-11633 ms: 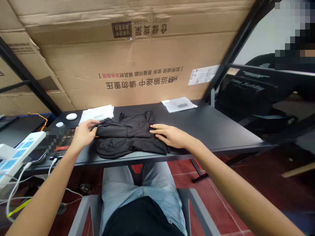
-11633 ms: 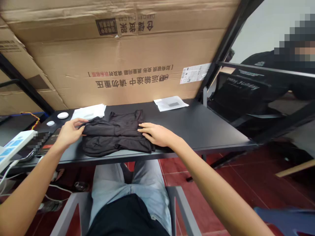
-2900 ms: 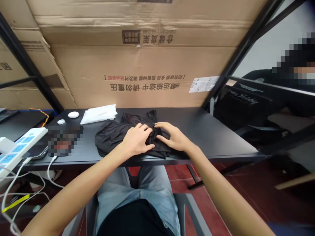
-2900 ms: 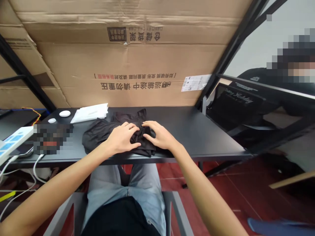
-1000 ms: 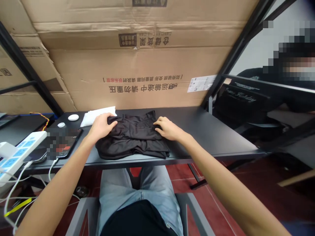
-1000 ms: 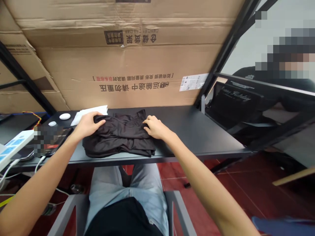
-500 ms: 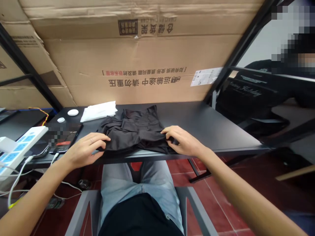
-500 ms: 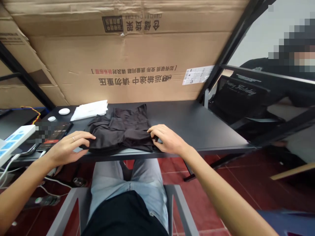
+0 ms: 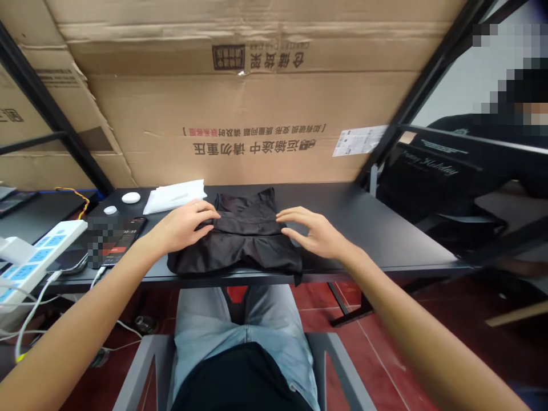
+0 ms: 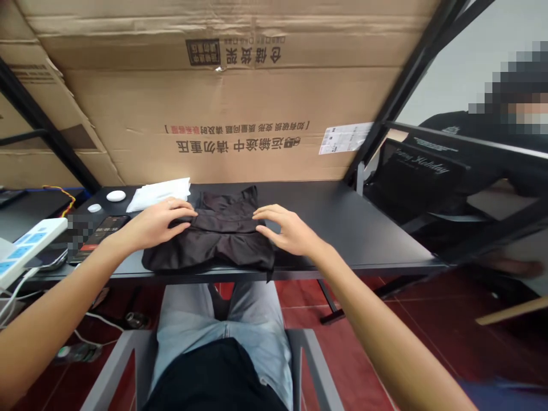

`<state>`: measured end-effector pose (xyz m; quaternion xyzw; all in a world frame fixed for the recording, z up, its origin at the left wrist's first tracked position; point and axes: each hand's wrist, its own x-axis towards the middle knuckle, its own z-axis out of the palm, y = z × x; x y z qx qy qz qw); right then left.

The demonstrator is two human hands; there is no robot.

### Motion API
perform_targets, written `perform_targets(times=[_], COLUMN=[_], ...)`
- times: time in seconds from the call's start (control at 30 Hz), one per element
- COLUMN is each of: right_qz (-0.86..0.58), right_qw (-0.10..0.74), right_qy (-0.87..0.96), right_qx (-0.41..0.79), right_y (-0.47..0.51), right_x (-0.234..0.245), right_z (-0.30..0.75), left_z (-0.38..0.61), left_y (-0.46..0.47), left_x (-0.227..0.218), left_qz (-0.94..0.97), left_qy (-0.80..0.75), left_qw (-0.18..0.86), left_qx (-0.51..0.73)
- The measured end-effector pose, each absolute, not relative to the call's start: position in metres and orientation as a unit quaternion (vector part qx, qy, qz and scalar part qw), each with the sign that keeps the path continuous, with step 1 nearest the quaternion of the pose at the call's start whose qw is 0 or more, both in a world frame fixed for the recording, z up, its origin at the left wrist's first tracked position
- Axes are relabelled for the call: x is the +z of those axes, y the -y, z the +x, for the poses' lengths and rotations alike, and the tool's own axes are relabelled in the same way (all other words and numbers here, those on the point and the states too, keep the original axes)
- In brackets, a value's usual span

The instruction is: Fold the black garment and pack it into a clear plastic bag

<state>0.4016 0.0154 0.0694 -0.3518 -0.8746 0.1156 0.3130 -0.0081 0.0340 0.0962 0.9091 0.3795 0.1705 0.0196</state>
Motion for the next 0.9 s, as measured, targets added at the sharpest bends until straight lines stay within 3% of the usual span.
perform_targets(times=[0.2,0.27,0.43,0.6,0.9], right_qz=[-0.29,-0.302,-0.427,-0.476,-0.545], right_qw=[0.163,0.183,0.322,0.398,0.378], right_qy=[0.943,0.935,0.839,0.775,0.745], right_qx=[0.022,0.035,0.098,0.116,0.075], right_y=[-0.055,-0.06,-0.078,-0.109,-0.165], right_x=[0.071,0.071,0.068,0.066,0.08], right_z=[0.393,0.392,0.385,0.376,0.366], left_z=[0.018,0.018,0.018,0.021,0.032], left_y=[-0.087,-0.09,-0.084,-0.099,-0.155], left_x=[0.098,0.096,0.096,0.094,0.108], left_qz=[0.947,0.946,0.927,0.902,0.849], left_qy=[-0.31,-0.309,-0.347,-0.413,-0.498], left_qw=[0.015,0.03,0.098,0.026,-0.012], left_qx=[0.077,0.096,0.1,0.124,0.179])
